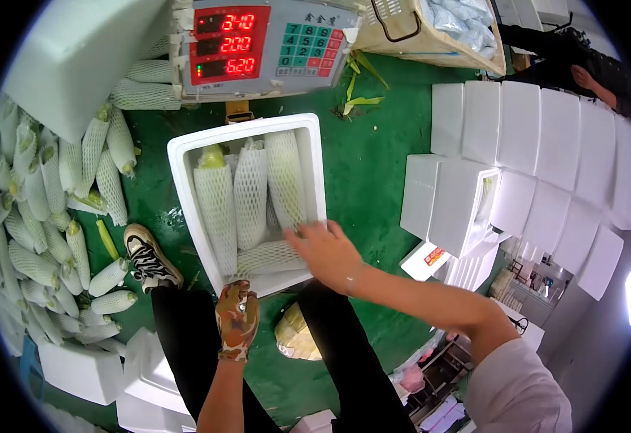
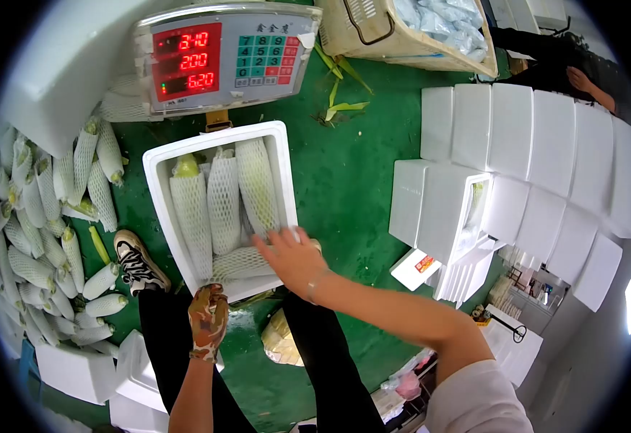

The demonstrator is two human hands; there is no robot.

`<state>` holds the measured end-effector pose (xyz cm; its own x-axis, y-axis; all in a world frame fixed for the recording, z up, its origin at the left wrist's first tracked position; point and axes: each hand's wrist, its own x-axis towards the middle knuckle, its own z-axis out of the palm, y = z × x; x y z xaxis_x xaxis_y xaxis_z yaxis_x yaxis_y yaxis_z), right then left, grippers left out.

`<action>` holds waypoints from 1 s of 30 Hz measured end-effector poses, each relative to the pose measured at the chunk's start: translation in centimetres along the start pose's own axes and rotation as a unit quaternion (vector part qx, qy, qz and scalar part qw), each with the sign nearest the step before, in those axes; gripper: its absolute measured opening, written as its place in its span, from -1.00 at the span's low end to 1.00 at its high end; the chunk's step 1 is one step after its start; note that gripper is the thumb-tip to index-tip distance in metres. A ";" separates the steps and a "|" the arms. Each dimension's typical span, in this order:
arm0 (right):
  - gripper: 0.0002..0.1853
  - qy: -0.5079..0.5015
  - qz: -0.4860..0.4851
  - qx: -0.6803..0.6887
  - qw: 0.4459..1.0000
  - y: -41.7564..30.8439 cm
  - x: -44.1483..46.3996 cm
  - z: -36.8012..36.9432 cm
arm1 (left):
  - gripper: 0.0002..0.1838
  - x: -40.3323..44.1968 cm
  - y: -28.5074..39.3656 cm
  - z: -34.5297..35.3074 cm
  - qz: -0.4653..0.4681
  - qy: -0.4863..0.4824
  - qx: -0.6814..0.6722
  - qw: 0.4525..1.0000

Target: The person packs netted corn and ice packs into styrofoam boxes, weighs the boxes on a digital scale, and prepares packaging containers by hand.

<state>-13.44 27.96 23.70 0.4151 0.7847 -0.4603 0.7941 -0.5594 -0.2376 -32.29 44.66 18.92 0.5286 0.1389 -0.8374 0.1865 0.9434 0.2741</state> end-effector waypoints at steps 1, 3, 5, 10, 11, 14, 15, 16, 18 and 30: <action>-0.36 -0.014 0.042 0.038 0.998 -0.1 -1.0 -1.5 | -0.75 -0.1 0.1 0.5 -0.021 0.039 -0.163 0.986; -0.42 -0.034 0.081 0.092 0.992 -0.3 -2.4 -3.1 | -0.56 1.7 0.1 -1.6 -0.037 -0.061 -0.162 0.984; -0.45 -0.050 0.076 0.121 0.988 -0.7 -3.6 -3.9 | -0.46 2.2 0.1 -1.7 -0.023 -0.083 -0.135 0.987; -0.62 -0.023 0.096 0.186 0.978 -3.6 -4.6 -3.8 | -0.29 2.5 0.6 -0.9 0.031 -0.109 -0.067 0.991; -0.63 -0.033 0.103 0.207 0.972 -4.3 -4.8 -3.7 | -0.29 2.5 0.8 -0.9 0.016 -0.081 -0.069 0.994; -0.62 0.006 0.077 0.168 0.983 -4.6 -4.2 -2.1 | -0.53 2.0 1.0 -0.4 0.019 -0.111 -0.073 0.991; -0.62 0.027 0.068 0.150 0.986 -4.5 -3.6 -1.4 | -0.64 1.9 1.0 -0.3 0.029 -0.139 -0.074 0.987; -0.62 0.044 0.067 0.117 0.990 -4.3 -2.7 -0.3 | -0.34 2.2 0.7 -0.7 -0.022 -0.097 -0.116 0.988; -0.62 0.082 0.065 0.050 0.993 -3.5 -0.4 2.7 | -0.37 2.0 0.2 -0.4 -0.038 -0.141 -0.073 0.987; -0.39 -0.456 0.136 0.315 0.821 2.2 8.3 4.0 | -0.70 8.1 -3.6 -0.5 0.028 -0.215 0.898 0.384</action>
<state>-10.09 32.18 15.92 -0.1939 0.2429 -0.9505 0.2209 -0.9332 -0.2835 -29.15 42.54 10.93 0.5899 -0.2830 -0.7562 0.2304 -0.8386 0.4935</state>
